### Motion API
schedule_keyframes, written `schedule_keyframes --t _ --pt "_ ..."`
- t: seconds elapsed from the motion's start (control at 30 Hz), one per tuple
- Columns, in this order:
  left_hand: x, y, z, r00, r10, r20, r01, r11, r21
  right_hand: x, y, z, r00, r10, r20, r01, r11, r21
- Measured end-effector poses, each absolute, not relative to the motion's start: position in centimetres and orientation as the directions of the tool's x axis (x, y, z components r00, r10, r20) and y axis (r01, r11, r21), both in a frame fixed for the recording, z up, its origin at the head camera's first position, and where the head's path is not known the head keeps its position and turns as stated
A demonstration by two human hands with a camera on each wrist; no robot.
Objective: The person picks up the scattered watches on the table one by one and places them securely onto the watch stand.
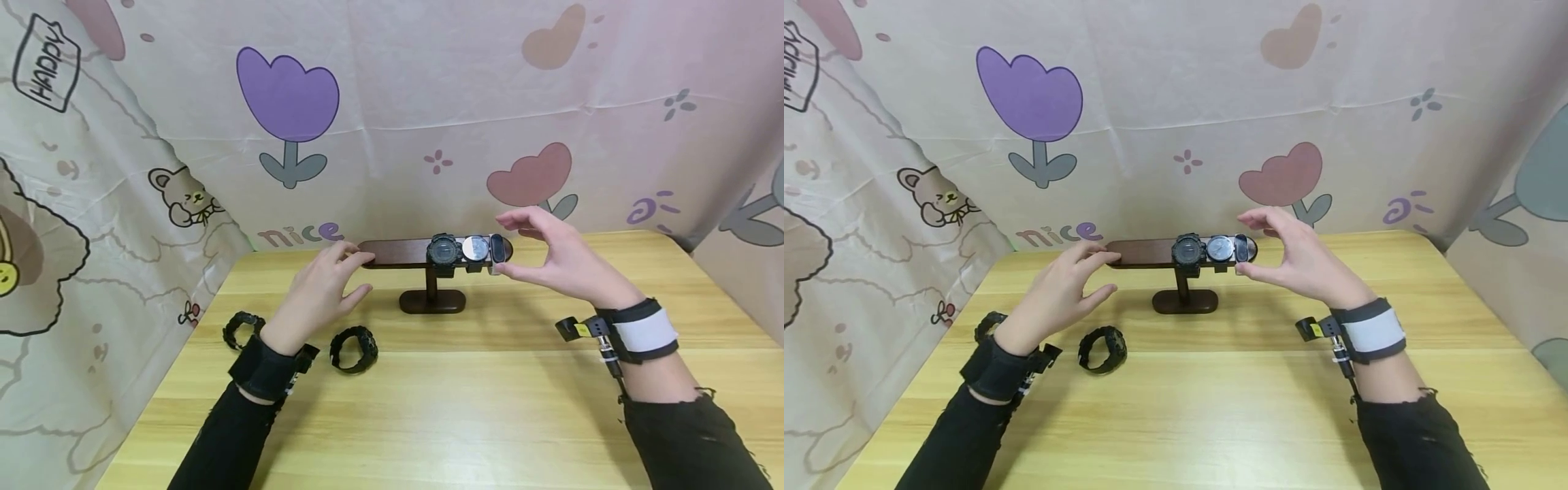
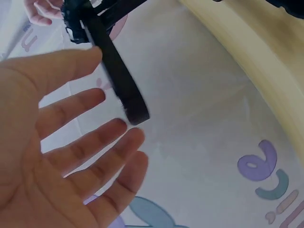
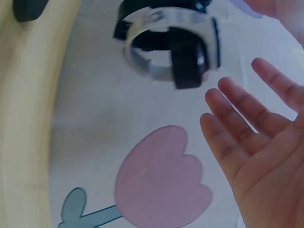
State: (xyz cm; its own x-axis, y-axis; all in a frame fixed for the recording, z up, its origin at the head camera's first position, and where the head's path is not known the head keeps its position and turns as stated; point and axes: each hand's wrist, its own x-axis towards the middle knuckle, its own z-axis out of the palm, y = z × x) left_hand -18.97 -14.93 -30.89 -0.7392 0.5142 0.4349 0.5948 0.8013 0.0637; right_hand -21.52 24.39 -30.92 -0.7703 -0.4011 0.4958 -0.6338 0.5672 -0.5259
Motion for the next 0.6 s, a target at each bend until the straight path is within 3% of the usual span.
schedule_keyframes --t 0.3,0.6 --pt "-16.4 -16.4 -31.1 -0.707 0.607 0.362 0.647 0.763 -0.017 -19.5 23.5 -29.2 -0.706 -0.452 0.545 -0.699 0.567 -0.436" --pt "-15.0 -16.9 -31.4 -0.808 0.562 0.174 0.579 0.813 0.06 -18.1 22.1 -27.9 -0.57 -0.555 0.606 -0.814 0.485 -0.32"
